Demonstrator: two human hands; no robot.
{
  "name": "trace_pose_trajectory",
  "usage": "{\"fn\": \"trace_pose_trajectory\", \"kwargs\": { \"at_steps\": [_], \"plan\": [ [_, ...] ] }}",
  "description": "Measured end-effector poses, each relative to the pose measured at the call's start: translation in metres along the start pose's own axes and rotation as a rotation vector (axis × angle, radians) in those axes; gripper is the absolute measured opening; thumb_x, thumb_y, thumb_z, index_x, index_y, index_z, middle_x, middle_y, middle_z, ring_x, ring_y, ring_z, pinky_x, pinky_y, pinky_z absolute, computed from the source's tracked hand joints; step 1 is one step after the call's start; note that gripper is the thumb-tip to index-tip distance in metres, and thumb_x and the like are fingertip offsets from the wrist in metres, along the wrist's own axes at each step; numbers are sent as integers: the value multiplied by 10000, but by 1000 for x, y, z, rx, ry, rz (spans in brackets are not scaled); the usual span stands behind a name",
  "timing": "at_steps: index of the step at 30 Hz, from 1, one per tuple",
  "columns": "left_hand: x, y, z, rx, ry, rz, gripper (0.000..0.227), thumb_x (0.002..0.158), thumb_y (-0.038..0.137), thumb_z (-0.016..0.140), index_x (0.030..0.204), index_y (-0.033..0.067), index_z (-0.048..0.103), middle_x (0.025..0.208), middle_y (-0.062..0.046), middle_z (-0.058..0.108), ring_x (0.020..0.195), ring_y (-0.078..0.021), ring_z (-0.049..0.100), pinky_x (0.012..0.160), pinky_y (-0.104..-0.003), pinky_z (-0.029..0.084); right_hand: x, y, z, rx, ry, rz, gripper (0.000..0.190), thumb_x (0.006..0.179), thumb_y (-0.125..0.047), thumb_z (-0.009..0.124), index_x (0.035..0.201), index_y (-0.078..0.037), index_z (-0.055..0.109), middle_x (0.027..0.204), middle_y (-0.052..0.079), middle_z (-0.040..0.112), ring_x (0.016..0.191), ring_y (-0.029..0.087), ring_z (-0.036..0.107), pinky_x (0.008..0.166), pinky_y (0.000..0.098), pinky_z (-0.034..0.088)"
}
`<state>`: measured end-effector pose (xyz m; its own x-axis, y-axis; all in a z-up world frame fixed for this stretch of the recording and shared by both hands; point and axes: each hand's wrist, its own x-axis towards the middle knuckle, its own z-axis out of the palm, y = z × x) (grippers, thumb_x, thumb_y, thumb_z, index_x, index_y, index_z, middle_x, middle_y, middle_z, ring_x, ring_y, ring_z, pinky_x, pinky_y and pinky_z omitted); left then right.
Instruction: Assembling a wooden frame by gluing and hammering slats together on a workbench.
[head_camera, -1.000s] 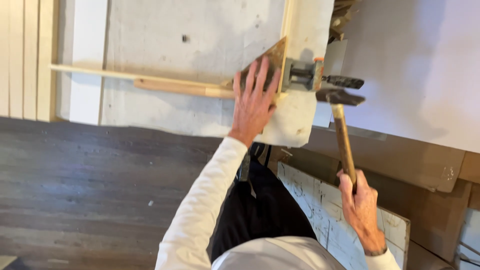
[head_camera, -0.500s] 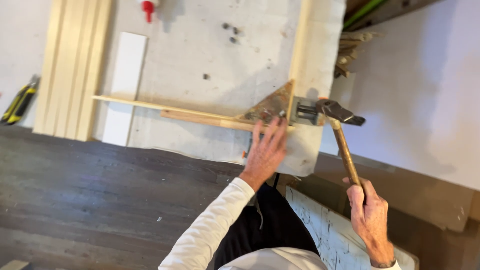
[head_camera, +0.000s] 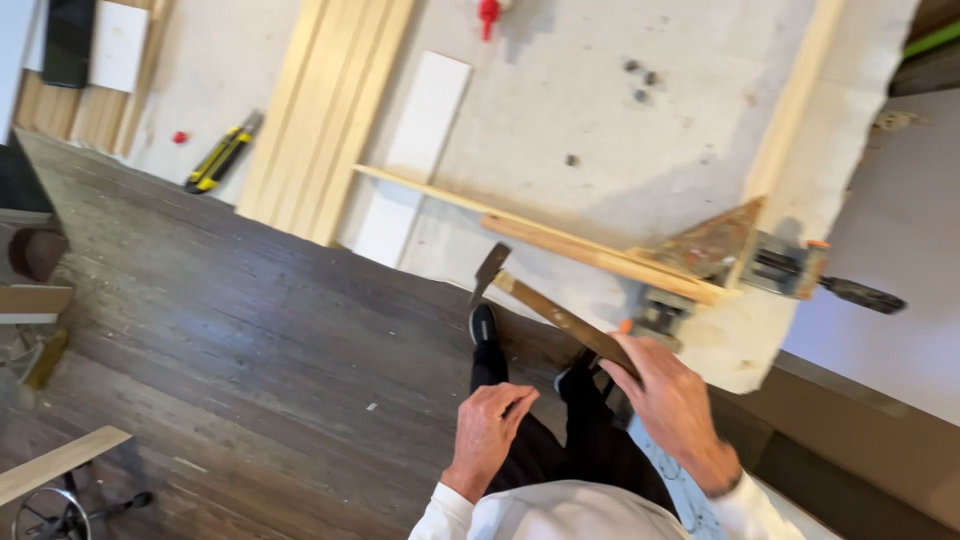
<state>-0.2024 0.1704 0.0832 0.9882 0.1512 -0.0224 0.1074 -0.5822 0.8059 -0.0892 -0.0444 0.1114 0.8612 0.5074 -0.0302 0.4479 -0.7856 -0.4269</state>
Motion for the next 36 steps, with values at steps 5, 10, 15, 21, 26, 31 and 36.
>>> {"fn": "trace_pose_trajectory", "kwargs": {
  "at_steps": [5, 10, 15, 21, 26, 31, 36],
  "plan": [
    [8, -44, -43, -66, -100, -72, 135, 921, 188, 639, 955, 84, 718, 914, -35, 751, 748, -250, 670, 709, -364, 504, 53, 1, 98, -206, -12, -169, 434, 924, -449, 533, 1248, -162, 570, 970, 67, 634, 803, 217, 637, 540, 351, 571],
    [22, -75, -81, -111, -226, -91, 163, 968, 224, 551, 985, 103, 660, 941, -31, 734, 778, -287, 670, 724, -396, 486, 91, -12, 108, -123, -46, -138, 406, 903, -392, 612, 1223, -142, 608, 1031, 46, 681, 978, 230, 661, 684, 386, 575],
    [34, -101, -84, -91, -281, -241, 342, 1001, 282, 475, 696, 131, 446, 630, -72, 535, 587, -290, 512, 631, -441, 386, 101, -26, 112, -309, 99, -108, 375, 874, -394, 642, 1172, -166, 652, 1057, 3, 607, 966, 214, 587, 918, 321, 462],
    [67, -73, -81, -357, -421, -333, 100, 882, 214, 656, 933, 133, 626, 862, 18, 711, 760, -127, 704, 772, -269, 544, 71, -51, 59, 147, 39, 1, 198, 923, -147, 595, 1117, -120, 625, 1133, 51, 596, 991, 243, 601, 897, 388, 464],
    [56, -58, -2, -620, -638, -664, 409, 803, 212, 750, 1171, 114, 602, 1036, -64, 725, 940, -157, 710, 852, -278, 568, 9, 39, -33, 119, 75, 273, 319, 895, -216, 651, 1211, -174, 632, 1197, 28, 633, 1065, 193, 605, 952, 323, 482],
    [35, -25, 87, -730, -741, -966, 695, 742, 372, 763, 1336, 127, 500, 1311, -82, 599, 1215, -209, 593, 1017, -338, 483, -22, 191, -99, -52, 141, 428, 548, 803, -286, 759, 1308, -160, 588, 1262, 112, 527, 1144, 225, 558, 998, 359, 502],
    [34, 30, 149, -576, -671, -1006, 379, 752, 334, 801, 1003, 114, 620, 872, 14, 677, 793, -85, 598, 749, -225, 488, 50, 262, -125, -62, -759, 759, 708, 683, -484, 767, 1303, -220, 548, 1263, -2, 594, 1134, 199, 564, 967, 319, 417]
  ]
}}
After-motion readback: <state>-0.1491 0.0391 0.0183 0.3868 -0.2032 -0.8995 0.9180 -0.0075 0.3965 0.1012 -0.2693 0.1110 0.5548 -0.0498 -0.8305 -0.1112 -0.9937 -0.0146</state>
